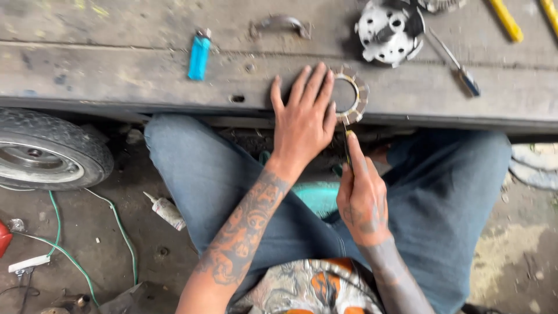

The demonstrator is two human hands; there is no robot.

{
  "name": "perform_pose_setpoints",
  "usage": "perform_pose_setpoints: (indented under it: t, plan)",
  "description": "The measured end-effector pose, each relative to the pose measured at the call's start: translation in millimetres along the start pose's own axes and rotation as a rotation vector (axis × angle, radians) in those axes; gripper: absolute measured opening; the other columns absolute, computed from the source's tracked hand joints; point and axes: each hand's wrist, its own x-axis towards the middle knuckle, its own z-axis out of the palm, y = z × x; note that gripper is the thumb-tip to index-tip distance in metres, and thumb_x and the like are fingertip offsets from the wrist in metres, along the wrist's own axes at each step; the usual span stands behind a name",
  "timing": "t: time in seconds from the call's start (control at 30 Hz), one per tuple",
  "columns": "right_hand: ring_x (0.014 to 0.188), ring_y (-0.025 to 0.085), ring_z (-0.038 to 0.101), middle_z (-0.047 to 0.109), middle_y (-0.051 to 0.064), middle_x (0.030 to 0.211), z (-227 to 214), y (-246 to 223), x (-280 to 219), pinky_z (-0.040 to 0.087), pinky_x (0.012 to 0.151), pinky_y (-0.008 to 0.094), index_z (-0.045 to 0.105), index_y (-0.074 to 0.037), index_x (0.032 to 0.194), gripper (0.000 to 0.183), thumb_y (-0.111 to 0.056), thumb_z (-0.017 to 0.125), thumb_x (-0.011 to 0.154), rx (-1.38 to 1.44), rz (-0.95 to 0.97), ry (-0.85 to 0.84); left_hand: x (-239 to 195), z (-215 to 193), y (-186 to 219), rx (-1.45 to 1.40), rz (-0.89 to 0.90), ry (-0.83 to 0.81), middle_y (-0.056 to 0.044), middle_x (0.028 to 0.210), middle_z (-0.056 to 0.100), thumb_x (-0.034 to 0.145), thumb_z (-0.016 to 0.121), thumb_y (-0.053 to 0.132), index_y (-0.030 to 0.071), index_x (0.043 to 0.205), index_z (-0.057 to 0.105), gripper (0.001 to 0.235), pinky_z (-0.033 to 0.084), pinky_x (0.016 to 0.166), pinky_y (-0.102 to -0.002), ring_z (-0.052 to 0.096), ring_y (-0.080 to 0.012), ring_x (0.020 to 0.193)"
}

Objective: The person uses a yellow utility knife to scrape and clean the surface of a circular clutch plate on a wooden workbench. They rotate the plate to access different sections and occasionally flip it over to work on the other side.

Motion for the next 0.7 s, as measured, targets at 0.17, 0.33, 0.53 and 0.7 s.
perform_pose_setpoints:
  t: [0.17,0.33,0.53,0.7]
  plan:
    - [0.089,0.041,0.062,0.062,0.019,0.104,4.2,3.1,1.8,0.049,0.070,0.044,0.041,-0.005,0.159,0.052,-0.004,0.049,0.108,0.014,-0.031,0.016,-2.8,-8.0,1.5,0.023,-0.016,-0.089,-0.007,0.155,0.052,0.105,0.054,0.030,0.013,0.146,0.061,0.044,0.024,0.120,-0.066,0.048,-0.0258,0.145]
    - [0.085,0.034,0.061,0.063,0.018,0.105,7.8,4.1,6.9,0.051,0.078,0.042,0.041,-0.002,0.158,0.051,0.001,0.047,0.108,0.062,-0.037,0.035,4.6,-11.0,0.1,0.090,-0.024,-0.124,-0.002,0.155,0.053,0.105,0.054,0.034,0.016,0.147,0.060,0.046,0.029,0.119,-0.062,0.048,-0.0209,0.145]
    - [0.097,0.036,0.064,0.065,0.022,0.116,5.9,4.3,11.4,0.052,0.089,0.042,0.041,0.001,0.156,0.051,0.003,0.047,0.105,0.110,-0.072,0.028,5.6,-12.6,-1.9,0.099,-0.023,-0.117,-0.003,0.157,0.052,0.105,0.054,0.035,0.014,0.148,0.059,0.048,0.026,0.121,-0.063,0.047,-0.0223,0.146]
    - [0.094,0.036,0.063,0.064,0.022,0.114,0.2,1.7,9.2,0.051,0.088,0.042,0.039,0.000,0.158,0.052,0.003,0.045,0.106,0.134,-0.060,0.002,4.3,-12.6,0.5,0.087,-0.025,-0.113,-0.001,0.157,0.051,0.105,0.057,0.033,0.016,0.147,0.060,0.046,0.026,0.121,-0.063,0.047,-0.0204,0.146]
